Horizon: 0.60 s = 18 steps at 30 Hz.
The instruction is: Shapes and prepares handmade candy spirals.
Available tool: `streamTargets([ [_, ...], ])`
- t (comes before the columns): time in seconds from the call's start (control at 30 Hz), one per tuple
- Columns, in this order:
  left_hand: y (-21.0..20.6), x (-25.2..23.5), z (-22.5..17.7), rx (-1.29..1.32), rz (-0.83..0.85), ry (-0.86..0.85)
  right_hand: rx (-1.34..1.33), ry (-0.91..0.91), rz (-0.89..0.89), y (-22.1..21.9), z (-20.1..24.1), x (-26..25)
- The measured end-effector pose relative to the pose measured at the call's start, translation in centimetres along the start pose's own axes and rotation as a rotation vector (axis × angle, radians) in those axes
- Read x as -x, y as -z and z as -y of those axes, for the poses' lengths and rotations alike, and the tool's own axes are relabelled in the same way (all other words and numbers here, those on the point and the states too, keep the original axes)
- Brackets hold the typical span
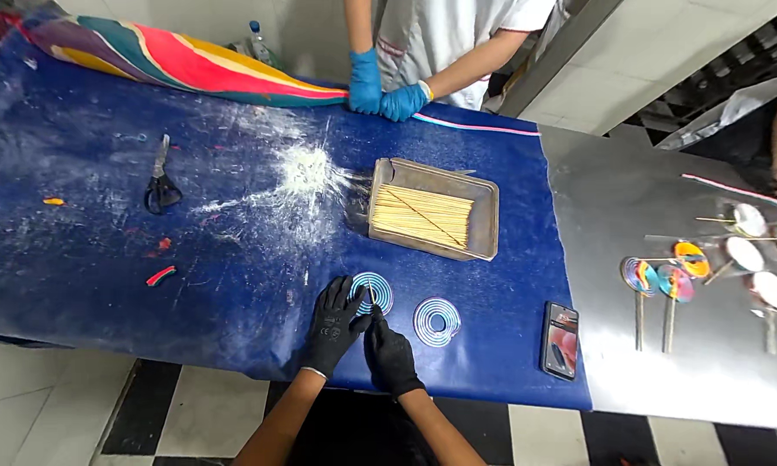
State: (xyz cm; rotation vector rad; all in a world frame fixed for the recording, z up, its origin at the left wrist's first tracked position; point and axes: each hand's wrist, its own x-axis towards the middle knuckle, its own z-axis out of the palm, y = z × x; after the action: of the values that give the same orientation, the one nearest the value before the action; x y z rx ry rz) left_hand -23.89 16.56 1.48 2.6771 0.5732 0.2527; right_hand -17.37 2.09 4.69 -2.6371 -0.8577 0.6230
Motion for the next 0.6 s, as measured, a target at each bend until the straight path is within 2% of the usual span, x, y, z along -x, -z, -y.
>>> streamTargets([
  [0.07,0.1,0.1,-0.1,0.005,0.001,0.004,-0.009,0.008,-0.014,-0.3,0.0,0.3],
  [0.23,0.6,0.2,-0.5,0.074,-0.006,0.036,0.01,-0.037,0.084,0.1,0.5,0.4],
  [0.3,1.1,-0.8,-0.7,0.188,-0.08,0.133,0.008,-0.054,0.123,0.5,0.7,0.2],
  [0.37,1.5,-2.9,-0.8,0.163,-0.093,0.256,0.023,-0.042,0.134,0.7,0.9,0.3],
  [0.53,1.9,-6.4,-1.5,-0.03,0.137,0.388,0.086,-0.038,0.213,2.9,1.6,0.3],
  [0.6,2.7,-6.9,-2.3,-0.079,0.23,0.414,0.118,0.034,0.173,4.6,1.3,-0.3],
])
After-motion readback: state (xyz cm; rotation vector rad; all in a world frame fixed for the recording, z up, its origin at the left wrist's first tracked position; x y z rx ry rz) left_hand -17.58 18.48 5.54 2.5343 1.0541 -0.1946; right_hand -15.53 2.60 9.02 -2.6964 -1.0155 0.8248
